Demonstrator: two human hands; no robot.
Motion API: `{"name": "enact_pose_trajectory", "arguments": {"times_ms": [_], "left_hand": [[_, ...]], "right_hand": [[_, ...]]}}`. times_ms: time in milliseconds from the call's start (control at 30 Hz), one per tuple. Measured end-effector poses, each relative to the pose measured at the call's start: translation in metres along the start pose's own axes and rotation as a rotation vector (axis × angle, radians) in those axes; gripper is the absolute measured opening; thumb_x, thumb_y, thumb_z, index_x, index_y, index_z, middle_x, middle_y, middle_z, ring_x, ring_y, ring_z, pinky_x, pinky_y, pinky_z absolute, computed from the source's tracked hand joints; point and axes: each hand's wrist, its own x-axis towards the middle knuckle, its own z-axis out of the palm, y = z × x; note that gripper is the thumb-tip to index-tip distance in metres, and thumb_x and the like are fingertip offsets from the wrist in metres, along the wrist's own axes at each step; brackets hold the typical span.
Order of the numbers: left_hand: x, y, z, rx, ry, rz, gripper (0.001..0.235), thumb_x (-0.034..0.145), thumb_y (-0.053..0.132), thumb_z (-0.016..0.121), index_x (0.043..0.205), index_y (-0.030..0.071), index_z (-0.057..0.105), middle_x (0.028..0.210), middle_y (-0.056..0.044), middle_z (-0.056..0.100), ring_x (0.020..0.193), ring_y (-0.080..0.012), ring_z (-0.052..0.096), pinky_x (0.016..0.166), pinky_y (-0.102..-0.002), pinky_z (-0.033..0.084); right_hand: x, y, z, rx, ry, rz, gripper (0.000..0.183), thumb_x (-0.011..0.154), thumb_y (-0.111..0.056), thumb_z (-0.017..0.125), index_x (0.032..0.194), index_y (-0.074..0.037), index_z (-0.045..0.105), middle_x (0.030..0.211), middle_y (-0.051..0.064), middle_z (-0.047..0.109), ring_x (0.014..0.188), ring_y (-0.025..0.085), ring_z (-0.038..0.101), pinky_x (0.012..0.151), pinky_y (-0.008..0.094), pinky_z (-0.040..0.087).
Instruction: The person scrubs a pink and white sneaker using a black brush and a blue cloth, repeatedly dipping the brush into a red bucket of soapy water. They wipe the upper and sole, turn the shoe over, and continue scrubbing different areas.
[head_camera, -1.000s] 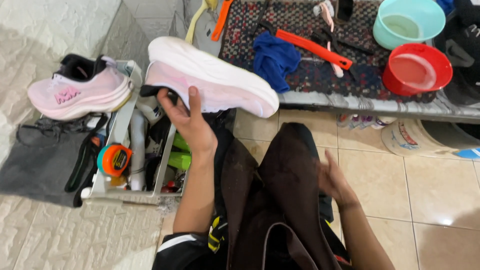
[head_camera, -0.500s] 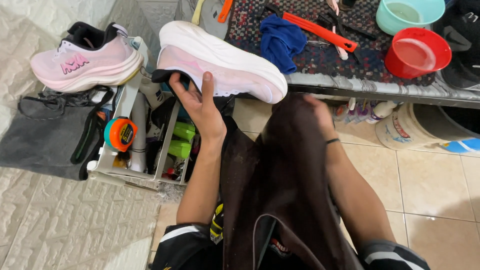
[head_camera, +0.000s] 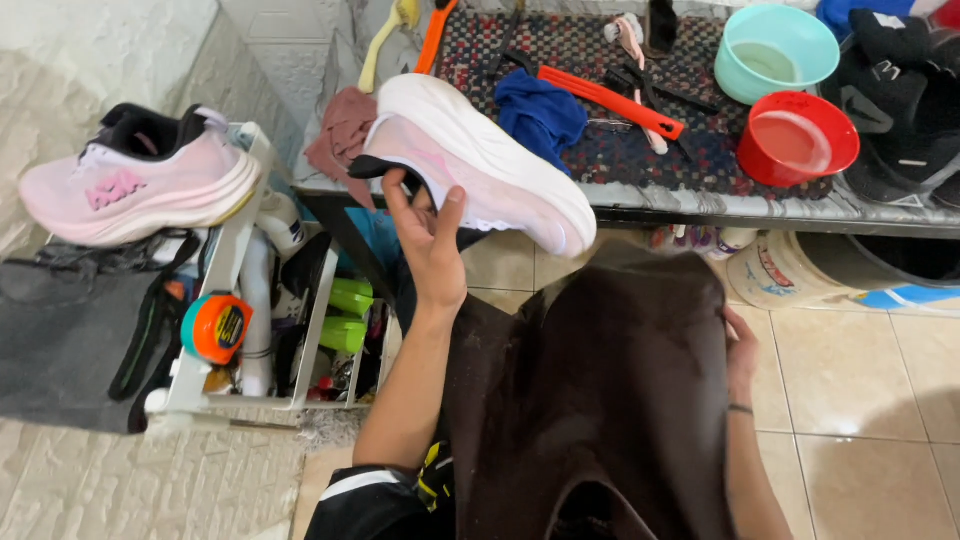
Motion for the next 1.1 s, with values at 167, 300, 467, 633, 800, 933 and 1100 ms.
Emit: {"name": "enact_pose_trajectory", "arguments": {"times_ms": [167, 300, 467, 633, 800, 933, 1100], "left_hand": [[-0.002, -0.007, 0.011, 0.017, -0.122, -0.113, 0.061, 0.105, 0.009, 0.071, 0.151, 0.018, 0.032, 0.118, -0.004, 0.071, 0.103, -0.0034, 0.063, 0.094, -0.024, 0.052], [-0.004, 0.006, 0.036, 0.145, -0.370, -0.383, 0.068, 0.094, 0.029, 0.077, 0.145, 0.012, 0.036, 0.120, -0.017, 0.075, 0.104, -0.0265, 0.072, 0.090, -0.038, 0.060], [-0.010, 0.021, 0.080, 0.349, -0.715, -0.482, 0.075, 0.088, 0.043, 0.074, 0.147, 0.009, 0.041, 0.126, -0.016, 0.068, 0.116, -0.0281, 0.071, 0.089, -0.039, 0.060], [-0.005, 0.019, 0.104, 0.225, -0.824, -0.450, 0.076, 0.090, 0.049, 0.071, 0.149, 0.007, 0.048, 0.130, -0.011, 0.073, 0.119, -0.0210, 0.073, 0.096, -0.033, 0.056], [0.001, -0.004, 0.088, 0.280, -0.752, -0.480, 0.084, 0.090, 0.058, 0.065, 0.153, 0.006, 0.045, 0.145, -0.015, 0.065, 0.133, -0.0306, 0.066, 0.108, -0.042, 0.053], [0.005, 0.000, 0.072, 0.469, -0.860, -0.442, 0.101, 0.091, 0.072, 0.052, 0.162, 0.001, 0.036, 0.163, -0.021, 0.051, 0.144, -0.0372, 0.057, 0.115, -0.050, 0.046], [-0.010, 0.002, 0.007, 0.697, -0.627, -0.391, 0.034, 0.101, 0.034, 0.044, 0.122, 0.017, 0.064, 0.105, -0.004, 0.071, 0.096, -0.0227, 0.070, 0.087, -0.040, 0.052]], "right_hand": [[-0.146, -0.026, 0.080, -0.246, 0.154, -0.024, 0.065, 0.112, -0.047, 0.050, 0.166, -0.014, 0.032, 0.159, 0.016, 0.049, 0.147, 0.043, 0.046, 0.116, 0.079, 0.028], [-0.193, -0.054, 0.126, -0.657, 0.314, -0.262, 0.054, 0.101, -0.035, 0.059, 0.153, -0.019, 0.055, 0.147, 0.006, 0.060, 0.137, 0.023, 0.055, 0.109, 0.046, 0.041], [-0.220, -0.084, 0.194, -0.579, -0.423, -0.486, 0.067, 0.094, -0.020, 0.055, 0.158, -0.006, 0.044, 0.156, 0.022, 0.058, 0.148, 0.031, 0.054, 0.119, 0.046, 0.044], [-0.167, -0.080, 0.204, -0.490, -1.025, -0.346, 0.104, 0.084, -0.019, 0.075, 0.171, -0.003, 0.021, 0.162, 0.015, 0.047, 0.134, 0.028, 0.058, 0.109, 0.043, 0.052], [-0.188, -0.081, 0.243, -0.396, -1.058, -0.306, 0.114, 0.084, -0.027, 0.080, 0.171, -0.004, 0.010, 0.172, 0.014, 0.032, 0.151, 0.028, 0.041, 0.119, 0.046, 0.040], [-0.217, -0.084, 0.277, -0.578, -0.949, -0.462, 0.121, 0.077, -0.037, 0.077, 0.171, -0.007, 0.007, 0.177, 0.011, 0.022, 0.161, 0.025, 0.027, 0.130, 0.043, 0.025], [-0.172, -0.073, 0.222, -0.486, -0.910, -0.502, 0.109, 0.079, -0.034, 0.076, 0.168, -0.003, 0.022, 0.167, 0.015, 0.036, 0.152, 0.029, 0.039, 0.127, 0.046, 0.035]]}}
